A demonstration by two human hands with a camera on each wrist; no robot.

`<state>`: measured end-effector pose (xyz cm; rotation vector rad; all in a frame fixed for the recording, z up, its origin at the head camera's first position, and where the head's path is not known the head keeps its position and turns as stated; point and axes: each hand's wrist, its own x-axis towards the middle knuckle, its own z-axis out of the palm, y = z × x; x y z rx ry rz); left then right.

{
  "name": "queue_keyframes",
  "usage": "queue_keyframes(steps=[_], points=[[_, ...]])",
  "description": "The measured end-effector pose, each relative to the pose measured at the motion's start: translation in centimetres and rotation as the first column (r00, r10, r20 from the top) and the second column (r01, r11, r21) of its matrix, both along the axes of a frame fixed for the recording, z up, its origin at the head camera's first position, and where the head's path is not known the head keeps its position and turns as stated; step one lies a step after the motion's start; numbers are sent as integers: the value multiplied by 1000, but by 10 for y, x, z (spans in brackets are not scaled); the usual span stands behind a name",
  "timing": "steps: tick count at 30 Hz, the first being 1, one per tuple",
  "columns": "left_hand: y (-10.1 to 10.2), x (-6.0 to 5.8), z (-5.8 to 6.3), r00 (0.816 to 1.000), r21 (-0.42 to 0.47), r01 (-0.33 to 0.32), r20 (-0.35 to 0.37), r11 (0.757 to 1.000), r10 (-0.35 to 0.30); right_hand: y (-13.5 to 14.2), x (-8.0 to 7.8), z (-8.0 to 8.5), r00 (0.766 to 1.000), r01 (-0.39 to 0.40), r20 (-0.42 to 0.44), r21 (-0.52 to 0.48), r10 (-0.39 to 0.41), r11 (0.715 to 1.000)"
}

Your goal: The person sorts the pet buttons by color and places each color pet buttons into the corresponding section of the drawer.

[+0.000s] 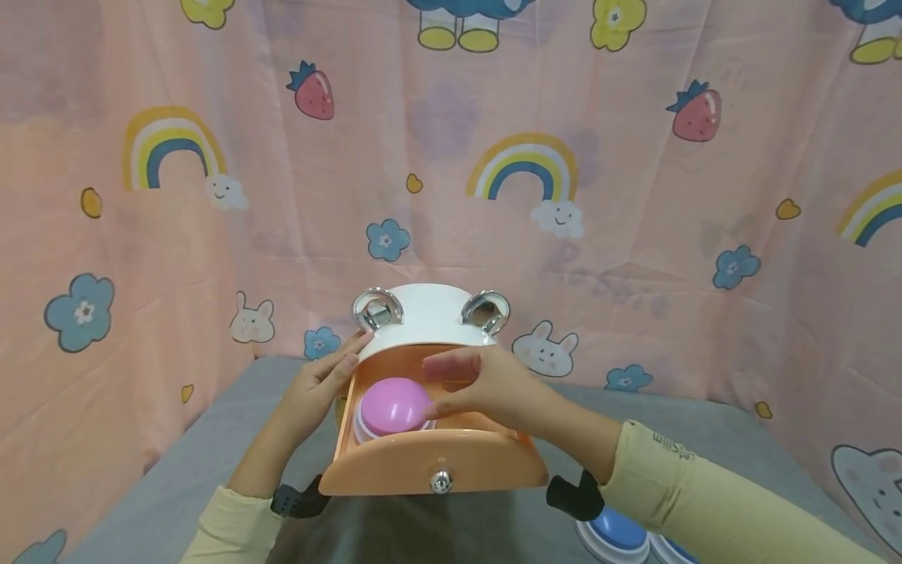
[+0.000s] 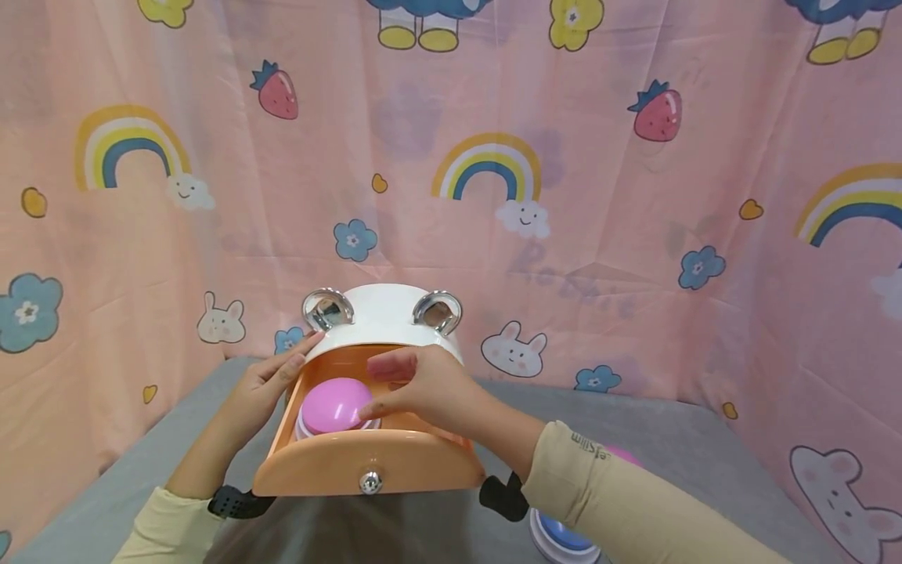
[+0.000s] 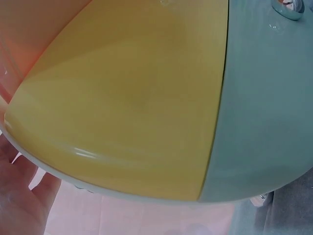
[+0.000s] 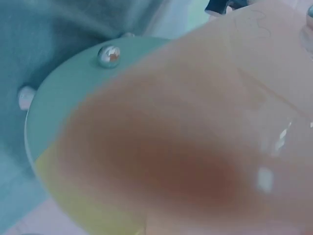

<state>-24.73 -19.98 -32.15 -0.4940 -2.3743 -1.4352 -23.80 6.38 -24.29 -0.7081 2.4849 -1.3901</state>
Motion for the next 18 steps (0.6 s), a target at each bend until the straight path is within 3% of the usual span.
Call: queue_keyframes(steps=[7, 13, 18], points=[[0, -1, -1, 1000, 7, 12, 2, 1000, -12, 31, 9, 5, 999, 24, -45, -83, -28, 996], [0, -1, 0, 1000, 15, 12, -10, 1000, -12, 60, 14, 6, 994, 65, -85, -89, -73, 994], [0, 0, 0, 1000, 20, 7, -1, 1000, -7, 85, 7, 2, 987, 90, -131, -52, -97, 995]])
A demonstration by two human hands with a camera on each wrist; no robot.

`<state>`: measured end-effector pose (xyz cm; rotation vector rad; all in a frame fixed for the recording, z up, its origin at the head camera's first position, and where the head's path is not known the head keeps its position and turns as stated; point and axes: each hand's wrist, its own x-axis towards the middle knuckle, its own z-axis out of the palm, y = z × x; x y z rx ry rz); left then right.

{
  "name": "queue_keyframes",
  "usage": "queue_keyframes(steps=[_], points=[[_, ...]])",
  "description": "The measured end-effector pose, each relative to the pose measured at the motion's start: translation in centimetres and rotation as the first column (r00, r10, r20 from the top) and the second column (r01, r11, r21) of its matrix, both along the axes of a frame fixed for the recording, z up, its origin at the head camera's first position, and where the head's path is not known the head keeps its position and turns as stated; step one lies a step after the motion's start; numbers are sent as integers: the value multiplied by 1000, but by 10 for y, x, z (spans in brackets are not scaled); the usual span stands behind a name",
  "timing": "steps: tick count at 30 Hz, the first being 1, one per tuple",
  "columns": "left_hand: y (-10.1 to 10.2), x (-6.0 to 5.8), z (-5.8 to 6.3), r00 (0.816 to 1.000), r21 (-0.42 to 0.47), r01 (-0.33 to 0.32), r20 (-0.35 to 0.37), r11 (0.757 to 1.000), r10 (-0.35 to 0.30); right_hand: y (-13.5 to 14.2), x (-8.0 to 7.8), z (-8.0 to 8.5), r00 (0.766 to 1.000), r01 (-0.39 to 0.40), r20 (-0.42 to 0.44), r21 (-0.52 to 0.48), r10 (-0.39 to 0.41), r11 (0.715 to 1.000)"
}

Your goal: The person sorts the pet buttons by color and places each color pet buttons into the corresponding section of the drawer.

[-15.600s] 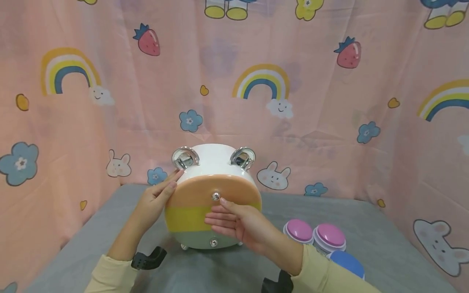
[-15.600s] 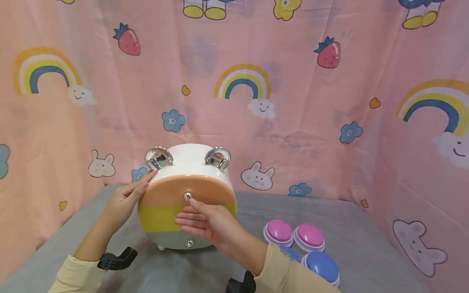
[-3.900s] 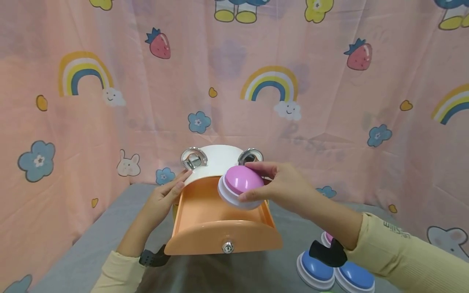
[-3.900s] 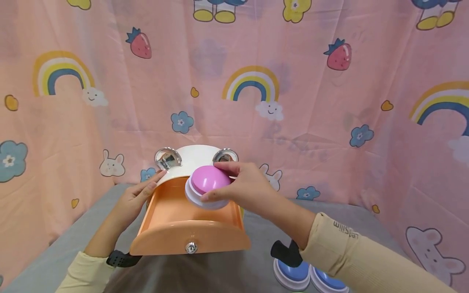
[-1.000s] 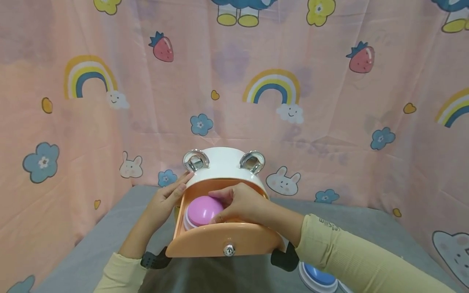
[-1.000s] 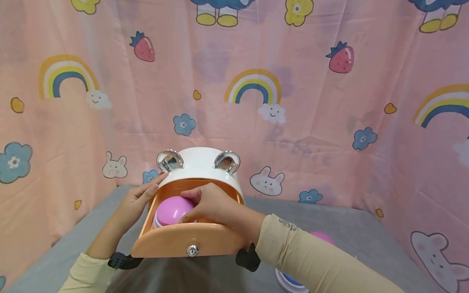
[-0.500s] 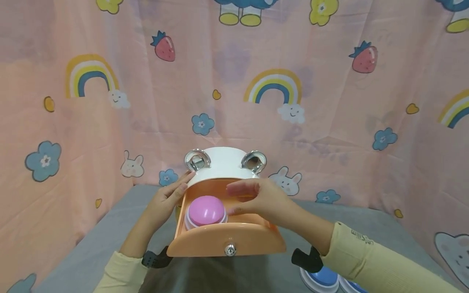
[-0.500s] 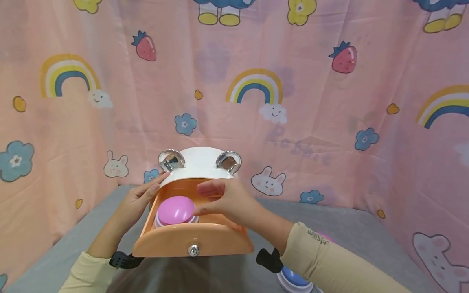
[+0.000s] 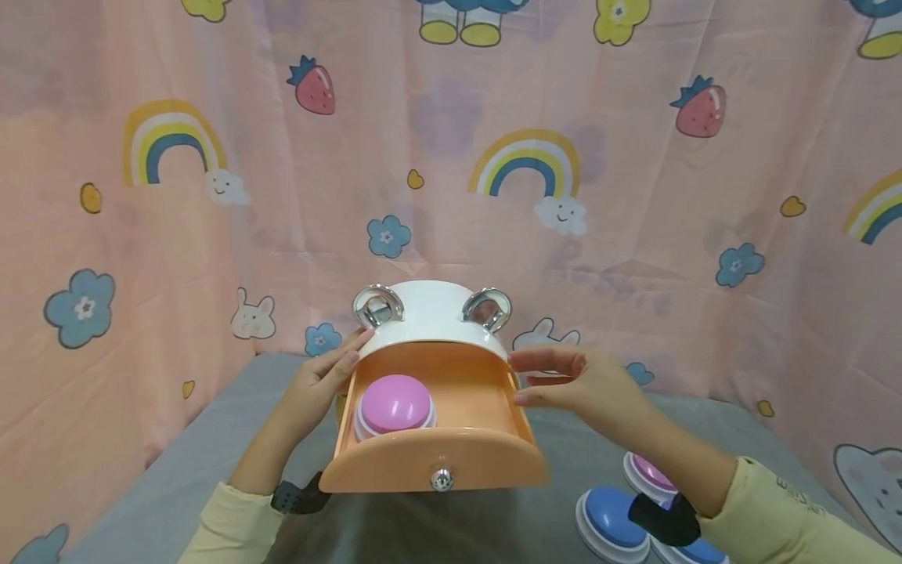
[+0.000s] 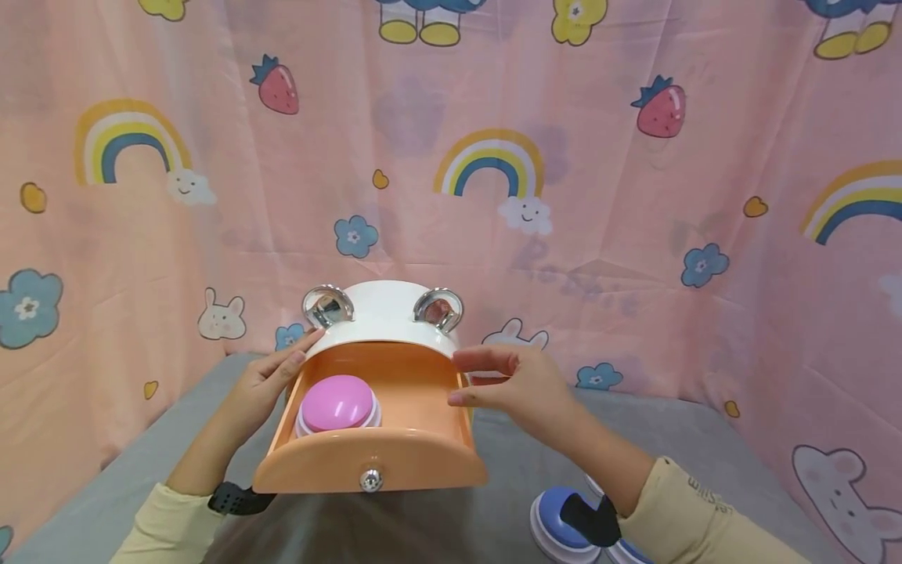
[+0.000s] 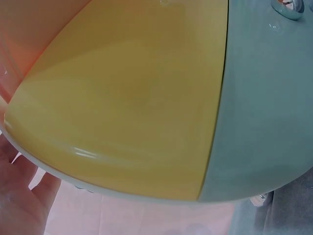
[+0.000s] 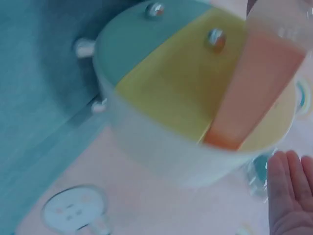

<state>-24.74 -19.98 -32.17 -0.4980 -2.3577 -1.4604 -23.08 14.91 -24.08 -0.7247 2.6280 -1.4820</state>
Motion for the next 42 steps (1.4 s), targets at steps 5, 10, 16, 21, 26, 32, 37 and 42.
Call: queue_keyframes(steps=[5, 10, 16, 21, 26, 32, 37, 42], points=[[-1, 0, -1, 1000, 1, -3, 5, 1000, 3, 28, -14, -9, 999, 38, -9, 50, -37, 998], [-2, 1, -1, 1000, 6, 14, -8, 1000, -14, 55, -27, -19, 992, 126, -18, 129, -125, 984], [-3, 1, 0, 1000, 8, 18, -16, 1000, -18, 84, -38, -32, 982, 188, -23, 198, -188, 962], [-3, 1, 0, 1000, 2, 2, -6, 1000, -2, 107, -47, -48, 972, 227, 7, 199, -233, 953], [-1, 0, -1, 1000, -3, -1, -2, 1000, 1, 135, -53, -64, 972, 224, 22, 217, -234, 950], [0, -1, 0, 1000, 2, 1, -6, 1000, -1, 159, -58, -78, 970, 213, 61, 240, -234, 947], [0, -1, 0, 1000, 0, -8, 9, 1000, 8, 172, -60, -88, 956, 228, 117, 285, -270, 931], [0, 0, 0, 1000, -2, -14, 15, 1000, 14, 186, -64, -98, 952, 244, 108, 295, -286, 924]])
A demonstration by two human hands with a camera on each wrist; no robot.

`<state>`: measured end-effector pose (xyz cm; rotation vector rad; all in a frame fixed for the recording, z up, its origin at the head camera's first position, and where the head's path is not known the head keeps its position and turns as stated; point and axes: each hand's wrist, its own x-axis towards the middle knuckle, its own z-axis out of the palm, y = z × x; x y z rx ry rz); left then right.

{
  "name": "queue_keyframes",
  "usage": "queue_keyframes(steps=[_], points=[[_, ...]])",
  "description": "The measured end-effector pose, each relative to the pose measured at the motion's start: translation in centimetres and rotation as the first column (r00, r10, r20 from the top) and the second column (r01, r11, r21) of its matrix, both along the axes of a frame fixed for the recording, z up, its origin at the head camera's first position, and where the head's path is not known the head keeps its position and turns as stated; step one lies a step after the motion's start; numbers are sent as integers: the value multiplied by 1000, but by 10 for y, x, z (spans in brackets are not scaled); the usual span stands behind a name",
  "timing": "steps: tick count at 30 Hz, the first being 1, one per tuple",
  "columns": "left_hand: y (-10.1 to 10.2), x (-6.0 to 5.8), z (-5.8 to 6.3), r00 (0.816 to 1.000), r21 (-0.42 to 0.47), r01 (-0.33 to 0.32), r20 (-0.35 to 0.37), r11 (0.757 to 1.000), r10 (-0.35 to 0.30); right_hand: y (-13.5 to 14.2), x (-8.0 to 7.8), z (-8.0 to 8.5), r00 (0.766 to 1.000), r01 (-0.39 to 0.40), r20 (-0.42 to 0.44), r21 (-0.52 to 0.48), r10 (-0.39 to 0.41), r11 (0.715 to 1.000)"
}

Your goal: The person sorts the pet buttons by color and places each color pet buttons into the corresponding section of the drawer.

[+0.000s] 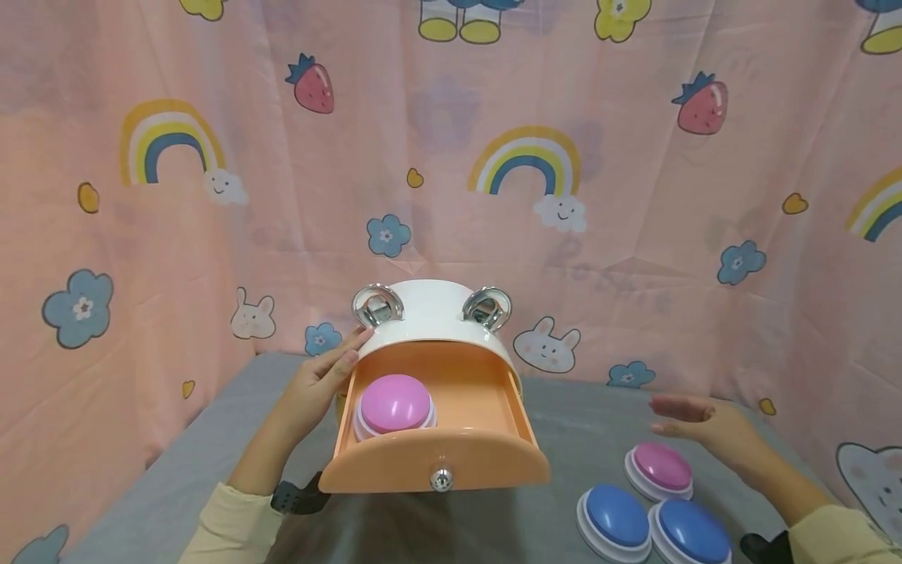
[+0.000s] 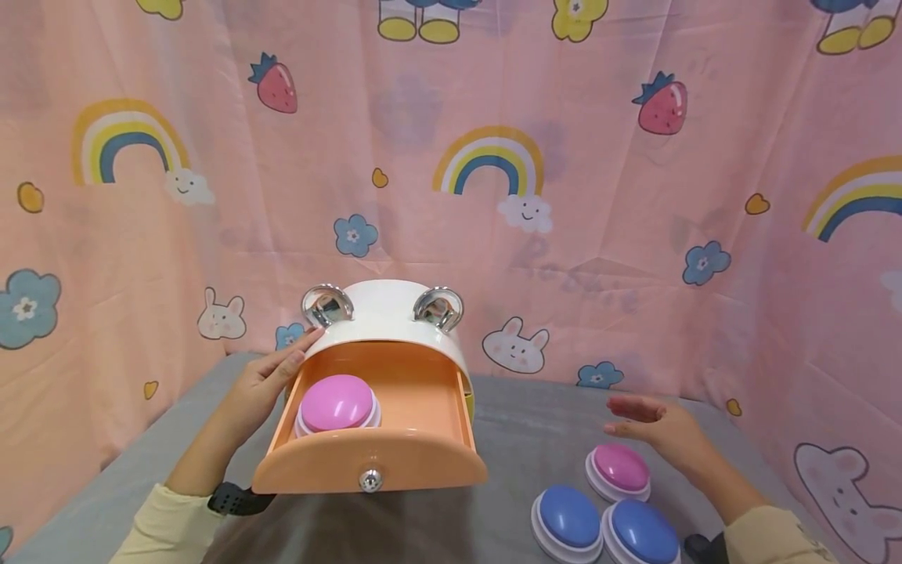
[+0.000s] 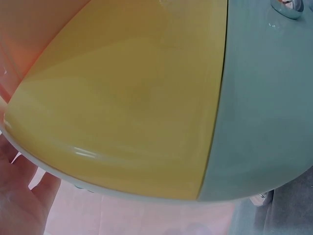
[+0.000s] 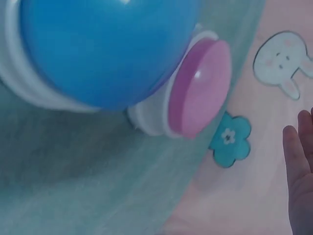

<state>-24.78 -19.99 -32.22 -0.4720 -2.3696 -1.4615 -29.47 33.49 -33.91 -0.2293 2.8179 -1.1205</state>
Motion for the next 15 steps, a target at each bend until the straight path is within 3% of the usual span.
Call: queue_keyframes(steps=[15], points=[[-1, 0, 1, 1000, 0, 4, 2, 1000, -4, 29, -10, -27, 996, 51, 73, 38, -54, 998]])
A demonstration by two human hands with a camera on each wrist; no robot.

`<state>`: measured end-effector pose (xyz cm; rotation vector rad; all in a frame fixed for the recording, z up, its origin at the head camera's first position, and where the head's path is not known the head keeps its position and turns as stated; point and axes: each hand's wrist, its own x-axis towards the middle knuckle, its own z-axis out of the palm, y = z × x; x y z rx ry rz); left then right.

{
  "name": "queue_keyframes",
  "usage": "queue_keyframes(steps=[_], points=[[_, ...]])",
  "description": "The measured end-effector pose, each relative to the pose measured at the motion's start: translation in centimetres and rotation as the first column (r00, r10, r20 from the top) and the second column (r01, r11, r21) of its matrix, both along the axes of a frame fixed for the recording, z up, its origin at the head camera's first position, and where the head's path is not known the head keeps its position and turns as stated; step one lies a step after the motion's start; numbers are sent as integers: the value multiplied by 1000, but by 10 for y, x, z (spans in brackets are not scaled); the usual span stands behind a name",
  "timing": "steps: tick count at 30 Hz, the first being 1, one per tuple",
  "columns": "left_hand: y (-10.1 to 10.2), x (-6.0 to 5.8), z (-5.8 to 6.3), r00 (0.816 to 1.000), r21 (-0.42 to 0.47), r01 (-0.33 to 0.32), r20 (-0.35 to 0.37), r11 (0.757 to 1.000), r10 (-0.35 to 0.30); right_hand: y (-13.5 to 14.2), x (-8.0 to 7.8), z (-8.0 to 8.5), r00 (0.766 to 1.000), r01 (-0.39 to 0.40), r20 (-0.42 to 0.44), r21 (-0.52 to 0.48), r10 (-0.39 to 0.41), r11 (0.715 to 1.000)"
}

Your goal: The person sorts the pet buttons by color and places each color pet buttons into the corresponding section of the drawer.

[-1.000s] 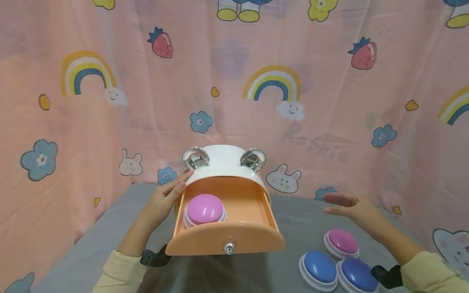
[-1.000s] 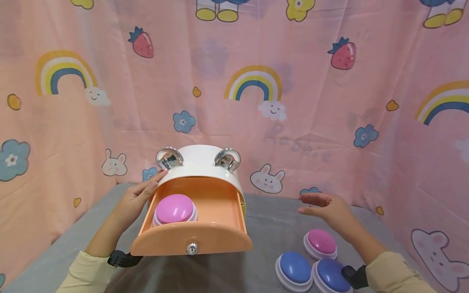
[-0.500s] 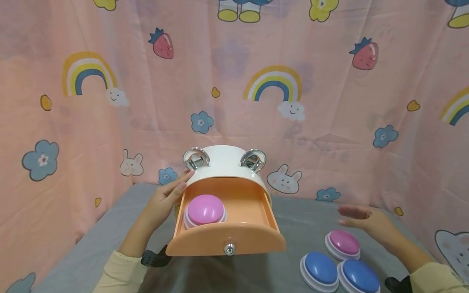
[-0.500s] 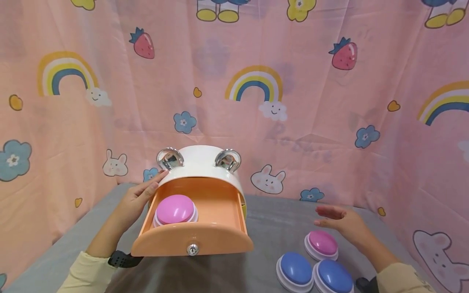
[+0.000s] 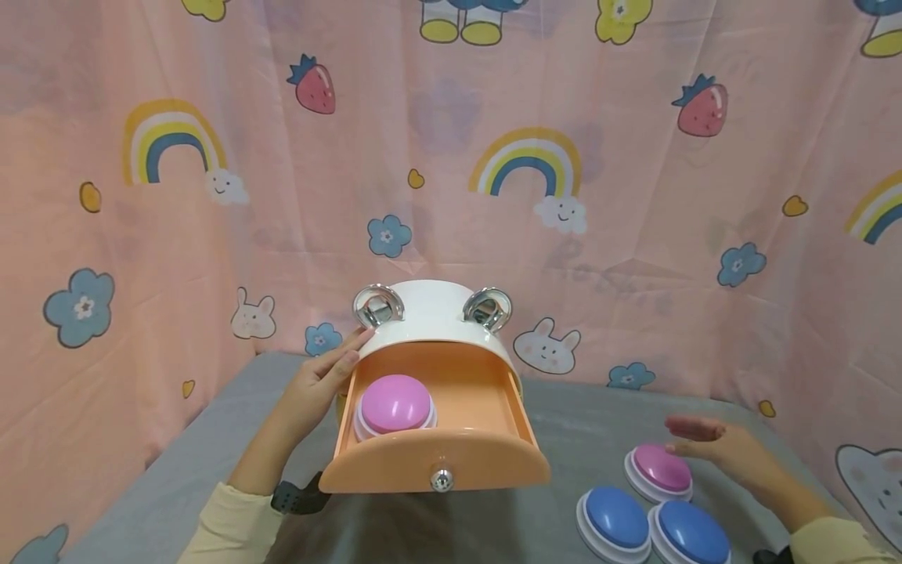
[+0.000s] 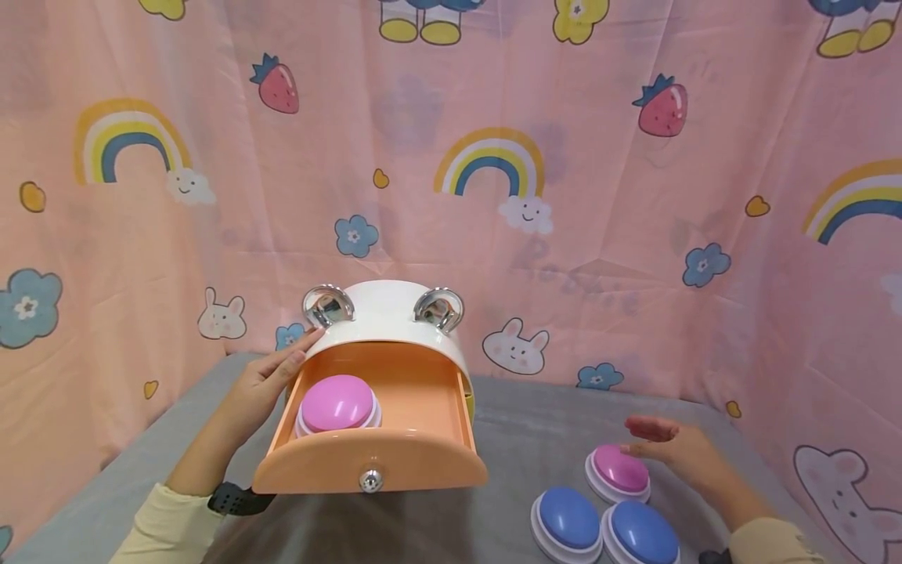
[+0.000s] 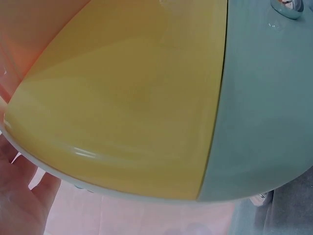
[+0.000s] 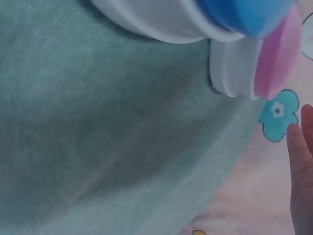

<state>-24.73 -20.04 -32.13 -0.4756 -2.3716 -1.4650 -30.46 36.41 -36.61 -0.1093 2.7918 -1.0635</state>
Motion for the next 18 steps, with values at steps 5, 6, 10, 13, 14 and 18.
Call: queue_keyframes(steps=[5, 6, 10, 13, 14, 18], points=[[0, 0, -1, 1000, 2, -2, 2, 1000, 2, 1, -2, -10, 999, -28, 24, 28, 27, 999], [0, -1, -1, 1000, 1, -3, 4, 1000, 3, 1, -2, -11, 999, -29, 39, 30, 28, 999], [0, -1, -1, 1000, -5, -4, 10, 1000, 4, 1, -5, -18, 998, -32, 61, 44, 29, 999], [0, -1, -1, 1000, -4, -3, 13, 1000, 3, 2, -7, -24, 998, -31, 61, 38, 29, 999], [0, -1, -1, 1000, -3, -3, 12, 1000, 3, 2, -8, -25, 998, -25, 65, 34, 23, 999], [-1, -1, 0, 1000, -1, -1, 13, 1000, 1, 2, -11, -31, 997, -2, 82, 34, -1, 999]])
